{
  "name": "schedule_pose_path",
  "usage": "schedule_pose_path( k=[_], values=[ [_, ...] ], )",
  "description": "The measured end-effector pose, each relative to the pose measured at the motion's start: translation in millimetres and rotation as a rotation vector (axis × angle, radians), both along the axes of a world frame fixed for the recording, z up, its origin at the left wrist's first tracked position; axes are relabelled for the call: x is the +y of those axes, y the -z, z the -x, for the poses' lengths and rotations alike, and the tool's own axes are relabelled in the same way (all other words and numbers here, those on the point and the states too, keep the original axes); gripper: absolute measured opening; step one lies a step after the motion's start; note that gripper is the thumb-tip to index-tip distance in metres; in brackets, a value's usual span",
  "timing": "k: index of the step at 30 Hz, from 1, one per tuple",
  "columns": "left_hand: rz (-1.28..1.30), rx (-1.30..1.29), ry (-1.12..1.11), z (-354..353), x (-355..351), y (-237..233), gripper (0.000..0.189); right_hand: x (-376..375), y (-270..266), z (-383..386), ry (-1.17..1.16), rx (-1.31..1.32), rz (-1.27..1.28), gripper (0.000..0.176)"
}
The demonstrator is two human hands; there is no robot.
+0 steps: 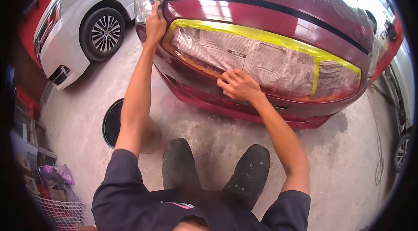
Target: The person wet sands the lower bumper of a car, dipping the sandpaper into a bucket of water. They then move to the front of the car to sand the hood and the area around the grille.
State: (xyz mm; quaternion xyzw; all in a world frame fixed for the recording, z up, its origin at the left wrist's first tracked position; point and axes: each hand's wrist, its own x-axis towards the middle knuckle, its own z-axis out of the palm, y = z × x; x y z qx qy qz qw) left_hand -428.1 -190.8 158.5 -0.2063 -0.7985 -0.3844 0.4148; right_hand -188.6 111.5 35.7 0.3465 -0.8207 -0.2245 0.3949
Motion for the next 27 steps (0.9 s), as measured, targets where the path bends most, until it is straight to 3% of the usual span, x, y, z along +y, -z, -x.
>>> schedule_pose_path(
  k=[3, 5, 7, 9, 11, 13, 16, 20, 23, 25, 27],
  values=[
    [0.01, 0.107, -0.05, -12, 11, 14, 0.041, 0, 1, 0, 0.024, 0.002, -0.013, 0.048],
    [0.03, 0.24, 0.02, -49, 25, 48, 0.043, 1, 1, 1, 0.009, 0.013, -0.012, 0.047],
    [0.028, 0.282, 0.049, -50, 22, 42, 0.042, -1, 7, -1, -0.016, 0.006, 0.011, 0.043],
    [-0.05, -0.067, -0.005, -33, 11, -1, 0.043, 2, 3, 5, -0.05, 0.01, 0.022, 0.035],
    [-0.014, -0.075, -0.084, 14, -1, -14, 0.042, 2, -4, 3, -0.035, 0.008, 0.018, 0.037],
    [-0.026, 0.068, -0.079, -2, 7, 8, 0.042, 0, -3, 0, -0.024, 0.012, 0.012, 0.044],
    [-0.026, 0.178, 0.042, -50, 23, 51, 0.044, 0, -1, 2, -0.045, 0.009, 0.035, 0.039],
    [-0.055, -0.094, -0.054, -4, 0, 3, 0.05, 2, -1, 3, -0.085, -0.017, 0.051, 0.036],
    [-0.06, -0.039, -0.084, 17, -2, -3, 0.046, 3, 0, 3, -0.082, -0.037, 0.051, 0.035],
    [-0.145, -0.049, -0.036, -30, 18, 10, 0.044, 3, -1, 1, -0.079, -0.045, 0.055, 0.038],
    [-0.099, 0.174, 0.013, -55, 32, 51, 0.04, 4, -4, 2, -0.109, -0.039, 0.064, 0.033]
  ],
)
